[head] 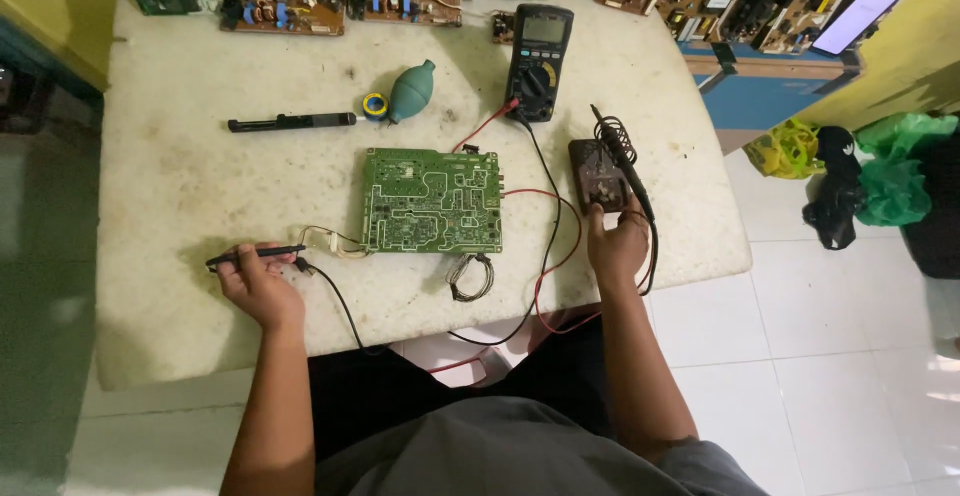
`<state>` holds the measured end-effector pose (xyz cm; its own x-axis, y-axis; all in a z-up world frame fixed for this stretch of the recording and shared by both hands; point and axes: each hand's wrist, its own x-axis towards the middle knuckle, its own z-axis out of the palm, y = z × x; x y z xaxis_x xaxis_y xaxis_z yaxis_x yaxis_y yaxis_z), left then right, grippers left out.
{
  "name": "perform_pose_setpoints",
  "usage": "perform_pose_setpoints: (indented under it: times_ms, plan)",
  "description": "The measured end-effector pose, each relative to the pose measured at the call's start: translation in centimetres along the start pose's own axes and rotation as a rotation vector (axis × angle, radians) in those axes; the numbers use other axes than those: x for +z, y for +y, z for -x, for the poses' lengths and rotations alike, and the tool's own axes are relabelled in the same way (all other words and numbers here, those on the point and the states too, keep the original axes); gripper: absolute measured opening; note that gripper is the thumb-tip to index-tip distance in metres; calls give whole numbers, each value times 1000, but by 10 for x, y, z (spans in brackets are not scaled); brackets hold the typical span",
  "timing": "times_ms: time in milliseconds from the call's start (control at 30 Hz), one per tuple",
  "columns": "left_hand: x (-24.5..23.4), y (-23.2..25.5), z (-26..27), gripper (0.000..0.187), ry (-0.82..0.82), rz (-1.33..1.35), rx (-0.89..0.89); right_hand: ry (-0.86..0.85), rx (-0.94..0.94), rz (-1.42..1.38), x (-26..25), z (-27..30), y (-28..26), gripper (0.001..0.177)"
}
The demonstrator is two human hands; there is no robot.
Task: The person uses a multimeter to test various points on a green circuit board. They hold the black probe in their left hand and the red probe in their right hand, touching different components and traces on the board to check for continuity or voltage.
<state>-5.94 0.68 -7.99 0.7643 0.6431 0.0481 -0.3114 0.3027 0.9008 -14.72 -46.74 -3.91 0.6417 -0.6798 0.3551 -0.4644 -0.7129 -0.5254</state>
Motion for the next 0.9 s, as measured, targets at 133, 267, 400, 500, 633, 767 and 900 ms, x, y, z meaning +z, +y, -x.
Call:
perform_pose_setpoints:
  times_ms: [133,267,400,500,633,767,900]
  plan:
    - [0,4,2,16,7,4,-19,12,-106,-129,-6,18,1,34]
    - [-3,-4,-1,16,6,13,-3,-104,-197,-460,-6,40,-20,32]
    - [0,-1,1,15,9,31,-9,-245,-126,-787,-5,39,-41,50]
    - [-7,-13,-3,15,8,41,5,-230,-205,-806,15,19,-45,49]
    - [-7,-12,-2,18,-9,21,14,-326,-273,-584,9,-21,-101,30]
    - [-5,-13,-5,17,-15,39,25,-389,-385,-106,6,-64,-162,59]
    - [-10,-20,-6,16,-15,27,32,-497,-371,76,30,-99,-188,71]
